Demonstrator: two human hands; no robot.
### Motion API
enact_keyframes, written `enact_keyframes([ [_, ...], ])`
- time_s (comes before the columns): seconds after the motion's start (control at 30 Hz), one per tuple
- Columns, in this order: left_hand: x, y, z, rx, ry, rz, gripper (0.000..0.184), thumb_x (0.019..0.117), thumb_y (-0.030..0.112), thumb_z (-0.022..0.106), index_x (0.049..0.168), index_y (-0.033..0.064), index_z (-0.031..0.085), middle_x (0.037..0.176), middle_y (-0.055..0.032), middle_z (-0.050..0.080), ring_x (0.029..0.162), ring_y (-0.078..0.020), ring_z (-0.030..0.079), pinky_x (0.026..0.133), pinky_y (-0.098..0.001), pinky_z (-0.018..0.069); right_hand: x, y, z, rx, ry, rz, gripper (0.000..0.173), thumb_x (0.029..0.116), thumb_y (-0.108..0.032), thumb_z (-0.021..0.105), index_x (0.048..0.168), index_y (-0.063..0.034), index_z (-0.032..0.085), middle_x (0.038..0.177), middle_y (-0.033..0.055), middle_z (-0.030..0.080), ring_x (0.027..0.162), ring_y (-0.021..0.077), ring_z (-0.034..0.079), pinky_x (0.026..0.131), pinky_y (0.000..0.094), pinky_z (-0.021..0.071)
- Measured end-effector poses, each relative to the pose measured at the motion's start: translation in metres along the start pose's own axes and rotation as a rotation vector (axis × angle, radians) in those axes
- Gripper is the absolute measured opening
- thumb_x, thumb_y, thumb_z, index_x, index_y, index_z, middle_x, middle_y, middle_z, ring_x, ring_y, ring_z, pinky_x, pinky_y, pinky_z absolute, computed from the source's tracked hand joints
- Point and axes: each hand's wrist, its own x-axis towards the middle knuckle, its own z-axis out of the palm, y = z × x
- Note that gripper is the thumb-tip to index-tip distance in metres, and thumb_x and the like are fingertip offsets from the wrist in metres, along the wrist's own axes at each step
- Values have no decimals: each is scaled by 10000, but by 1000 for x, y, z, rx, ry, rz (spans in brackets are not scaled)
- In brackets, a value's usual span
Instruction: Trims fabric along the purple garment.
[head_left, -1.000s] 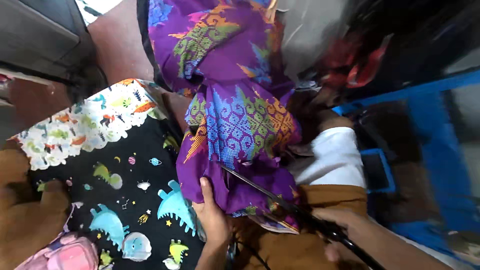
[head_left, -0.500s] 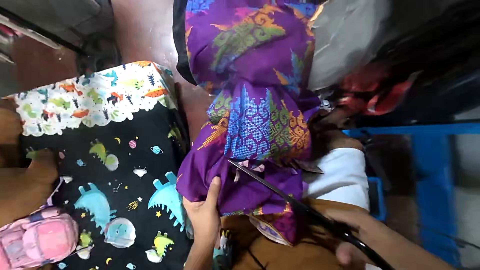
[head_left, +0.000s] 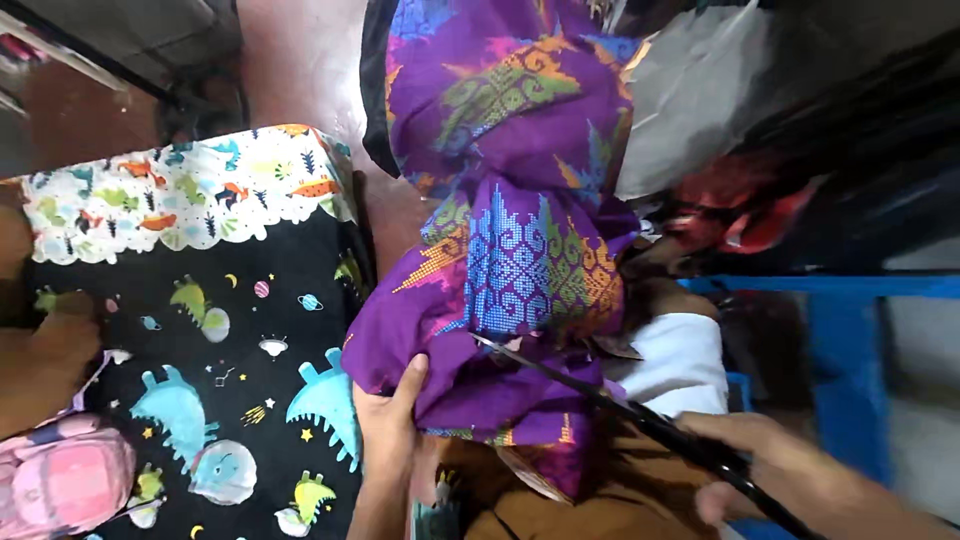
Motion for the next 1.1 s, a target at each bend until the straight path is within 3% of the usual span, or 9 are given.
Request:
enact_keyframes([
  [0.2, 11, 0, -7, -229, -49, -370, 233, 986, 207, 587, 1189, 93, 593, 1007, -56, 744, 942, -139, 733, 821, -345, 632, 19, 8, -23, 57, 319, 57, 772, 687, -842, 662, 991, -132, 663, 764, -113, 600, 666, -51, 537, 589, 190, 482],
  [0.27, 13, -3, -5, -409, -94, -462, 206, 1020, 248, 533, 1102, 116, 668, 1006, -67, 754, 952, -164, 739, 823, -376, 635, 60, 1, -32, 5, 472, 41, 769, 781, -770, 641, 1096, -69, 653, 863, -51, 649, 747, 9, 591, 672, 254, 528],
  [0.37, 11, -11, -6, -548, -124, -472, 211, 1013, 221, 521, 1061, 88, 678, 998, -103, 748, 955, -199, 738, 827, -413, 630, 135, -2, -40, 32, 599, 113, 583, 896, -407, 748, 1257, 19, 580, 1029, 187, 687, 902, 305, 668, 795, 557, 546],
  [0.53, 7, -14, -9, -716, -229, -446, 276, 969, 323, 637, 1103, 92, 705, 1039, -114, 748, 989, -217, 737, 849, -432, 623, 225, -11, -8, 109, 644, 206, 648, 874, -430, 794, 1240, 54, 564, 986, 274, 650, 899, 422, 649, 797, 629, 523],
  [0.67, 24, -7, -2, -748, -424, -443, 383, 933, 426, 686, 1140, 106, 723, 1090, -97, 749, 1034, -206, 729, 885, -422, 613, 228, -13, 5, 125, 685, 160, 460, 955, -341, 719, 1147, 63, 612, 935, 247, 650, 865, 383, 648, 802, 587, 518],
  [0.83, 65, 66, 50, -324, -462, -193, 222, 1008, 197, 503, 1009, 136, 716, 942, -46, 768, 880, -135, 748, 763, -342, 643, 182, -36, -69, 60, 974, -122, 432, 1013, -350, 616, 1188, 45, 604, 938, 219, 645, 817, 323, 645, 746, 541, 538],
  [0.97, 81, 137, 87, -249, -702, 114, 213, 1019, 158, 523, 1053, 138, 733, 978, -17, 764, 895, -89, 735, 780, -287, 631, 108, -88, -136, -8, 1191, -354, 236, 990, -281, 626, 1047, -52, 604, 783, -53, 557, 635, -31, 523, 603, 182, 482],
  [1.03, 70, 155, 91, -211, -752, 201, 225, 1034, 146, 507, 1065, 138, 729, 986, -10, 761, 901, -80, 733, 793, -267, 628, 57, -99, -133, -8, 1204, -353, 173, 999, -301, 628, 1016, -138, 574, 746, -83, 539, 567, -42, 515, 513, 159, 474],
  [1.1, 61, 146, 83, -154, -714, 208, 195, 1034, 177, 535, 1061, 168, 728, 970, 10, 761, 881, -66, 730, 781, -258, 627, 25, -87, -107, -74, 1254, -260, 217, 981, -316, 646, 1012, -108, 595, 773, -58, 549, 613, -17, 521, 549, 206, 475],
])
